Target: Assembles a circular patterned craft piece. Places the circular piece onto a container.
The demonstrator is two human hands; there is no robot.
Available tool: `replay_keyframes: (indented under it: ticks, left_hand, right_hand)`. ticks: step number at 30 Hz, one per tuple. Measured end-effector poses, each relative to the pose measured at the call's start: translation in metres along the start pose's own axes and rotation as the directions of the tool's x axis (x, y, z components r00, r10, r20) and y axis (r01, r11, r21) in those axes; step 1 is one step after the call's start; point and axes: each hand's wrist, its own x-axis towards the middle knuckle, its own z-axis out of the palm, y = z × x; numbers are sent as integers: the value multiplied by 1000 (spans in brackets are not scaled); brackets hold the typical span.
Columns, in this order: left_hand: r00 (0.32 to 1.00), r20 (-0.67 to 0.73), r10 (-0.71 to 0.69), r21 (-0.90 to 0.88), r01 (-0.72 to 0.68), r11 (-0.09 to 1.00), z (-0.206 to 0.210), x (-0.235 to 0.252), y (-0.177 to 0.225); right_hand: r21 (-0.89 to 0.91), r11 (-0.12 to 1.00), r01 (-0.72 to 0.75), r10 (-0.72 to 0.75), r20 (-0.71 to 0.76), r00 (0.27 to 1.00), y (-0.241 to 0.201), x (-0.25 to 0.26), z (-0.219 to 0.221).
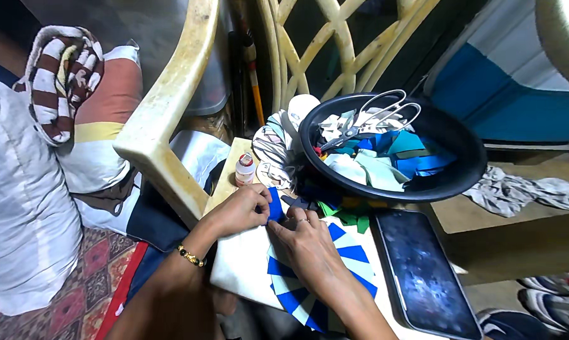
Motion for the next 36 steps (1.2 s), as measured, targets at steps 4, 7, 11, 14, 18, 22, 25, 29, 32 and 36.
replay_keyframes:
  ticks: [4,7,11,14,18,22,25,29,32,36]
  left_hand:
    - [1000,-5,0,-18,0,1000,-1,1,-4]
    - [1000,-5,16,-22,-16,1000,-2,1,-6]
    - [1000,-13,24,-33,-25,999,-2,1,-6]
    - [999,-41,28,-44,-30,999,-2,2,-7]
    - [987,-160,-31,-83,18,996,-2,-3,-1]
    - [865,-480,-149,-199,59,978,1,-15,9]
    - [684,-710,-167,-246,-18,969,1,-24,11]
    - [508,-858,-75,-169,-141,976,-5,-39,20]
    - [442,-896,-33,-151,-234,960,-8,-48,28]
    - [598,-793,-118,-326,-253,911,-8,-55,40]
  right_hand:
    - [45,999,-20,20,-3,1000,-2,1,-3]
    - [39,999,-19,20,-23,1000,-2,4,-2]
    - [14,1000,-27,27,-8,1000,-3,5,2]
    - [23,999,-31,31,2,1000,-2,5,3]
    - [17,1000,-27,27,4,1000,-3,6,3]
    - [15,1000,-19,19,-1,1000,-4,7,2]
    - [19,1000,-13,13,1,1000,-5,8,1]
    - [31,999,-17,16,34,999,-5,8,0]
    - [40,999,-22,19,73,997,-6,8,-2]
    - [110,994,11,-11,-2,1000,-2,6,-1]
